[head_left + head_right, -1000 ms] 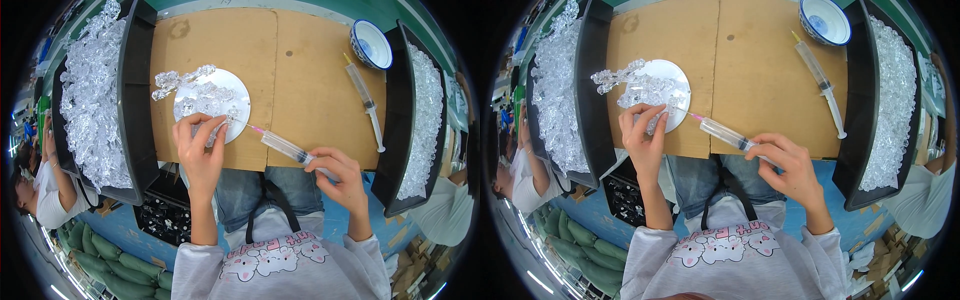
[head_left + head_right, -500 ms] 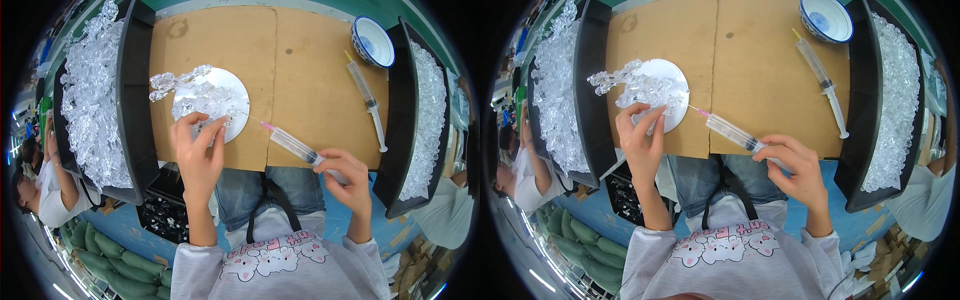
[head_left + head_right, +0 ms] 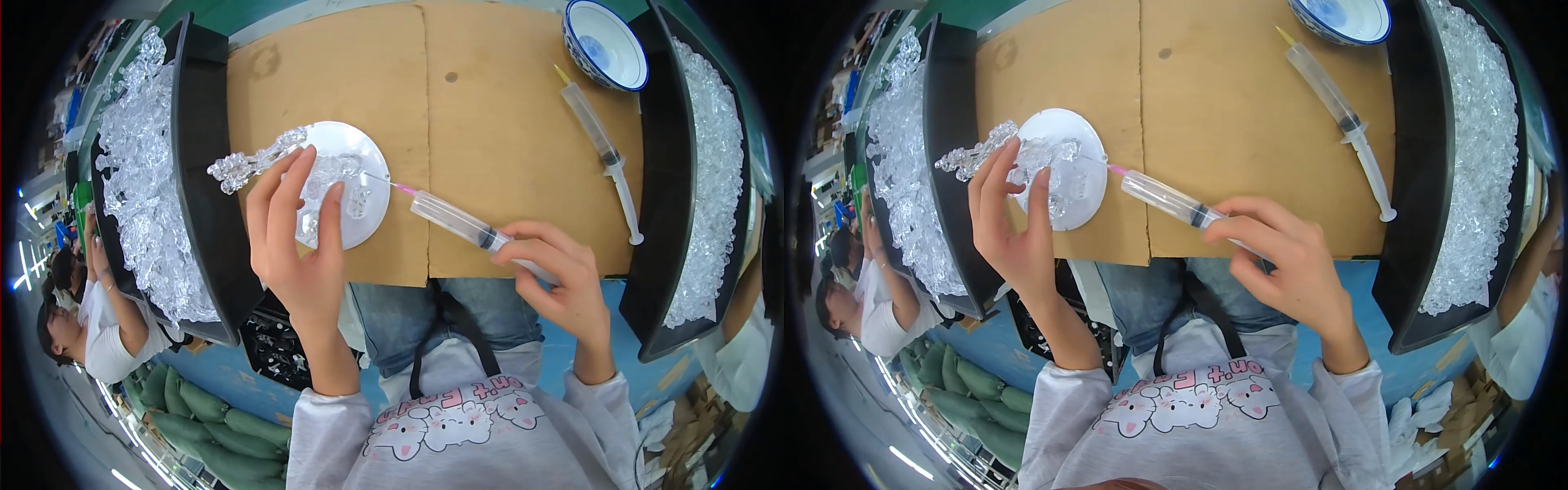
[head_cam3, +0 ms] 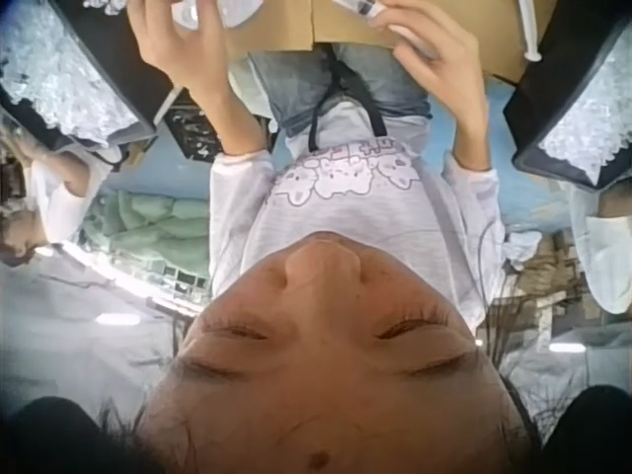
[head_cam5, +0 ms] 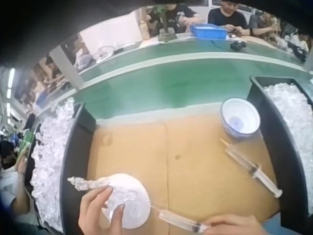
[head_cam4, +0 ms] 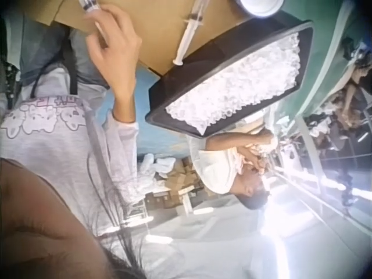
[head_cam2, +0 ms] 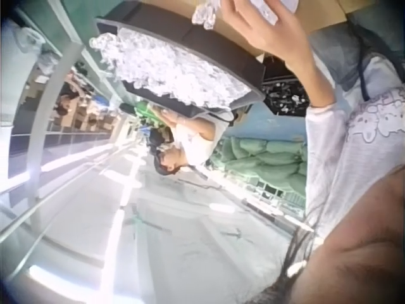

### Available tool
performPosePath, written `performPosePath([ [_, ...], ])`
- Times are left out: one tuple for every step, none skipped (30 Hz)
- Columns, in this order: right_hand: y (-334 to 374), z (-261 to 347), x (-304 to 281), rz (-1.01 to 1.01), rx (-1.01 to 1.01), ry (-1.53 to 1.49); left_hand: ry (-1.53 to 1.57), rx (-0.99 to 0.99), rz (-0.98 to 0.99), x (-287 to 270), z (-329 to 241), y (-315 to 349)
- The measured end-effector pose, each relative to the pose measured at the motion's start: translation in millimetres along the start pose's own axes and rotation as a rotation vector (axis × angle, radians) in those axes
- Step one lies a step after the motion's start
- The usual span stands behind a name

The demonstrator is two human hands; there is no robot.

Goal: Assembling plastic decorative crosses and snowflakes onto circular bases using a glue syringe.

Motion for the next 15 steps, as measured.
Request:
performPosePath([
  [-1.2,-0.6,0.6,-0.002,0.003,-0.005,-0.001,0.003,0.005,1.1,1.9,-1.3],
  [-2.2,0.6,0.9,-0.008,-0.012,-0.014,0.006,0.044,-0.010,-0.5,1.3,-2.6],
  [-2.8,1.6,0.9,-0.014,-0.028,-0.024,0.013,0.084,-0.026,-2.4,-0.2,-3.2],
  [-3.6,0.0,1.1,-0.015,-0.025,-0.027,0.013,0.086,-0.022,-1.3,1.1,-2.8],
  [-4.0,0.8,2.1,-0.013,-0.045,-0.009,0.038,0.075,-0.028,-1.4,3.4,-2.2],
  [-4.0,2.1,3.4,-0.010,-0.066,0.010,0.063,0.064,-0.035,-2.0,5.5,-1.7],
  [-4.7,3.2,2.9,-0.010,-0.065,0.008,0.063,0.064,-0.033,-2.0,6.0,-2.3],
  [-5.7,5.5,2.8,-0.008,-0.063,0.045,0.071,0.057,-0.034,-2.5,7.3,-2.8],
  [-6.4,6.9,3.3,-0.005,-0.061,0.082,0.078,0.049,-0.035,-3.1,8.3,-3.2],
  [-6.8,6.4,4.0,-0.005,-0.061,0.080,0.077,0.049,-0.034,-2.4,8.2,-3.1],
  [-7.0,6.5,4.5,-0.008,-0.067,0.085,0.089,0.041,-0.039,-1.7,8.5,-3.0],
  [-7.1,6.8,5.0,-0.011,-0.074,0.091,0.100,0.033,-0.045,-1.5,9.4,-3.0],
  [-7.3,6.8,5.7,-0.010,-0.075,0.090,0.098,0.033,-0.046,-2.0,9.8,-3.2],
  [-7.2,7.0,5.4,-0.023,-0.081,0.092,0.096,0.039,-0.044,-2.5,9.5,-3.5],
  [-7.1,7.3,5.0,-0.036,-0.087,0.095,0.093,0.045,-0.043,-2.9,9.2,-3.6],
])
Point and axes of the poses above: each hand's wrist, its own y-axis away from the middle knuckle, its own x-axis out of the palm, z = x × y, the point moved 10 cm from there along -y, towards the middle knuckle, and after that the axes turned 9 degrees about x, right-handed, at the moved point
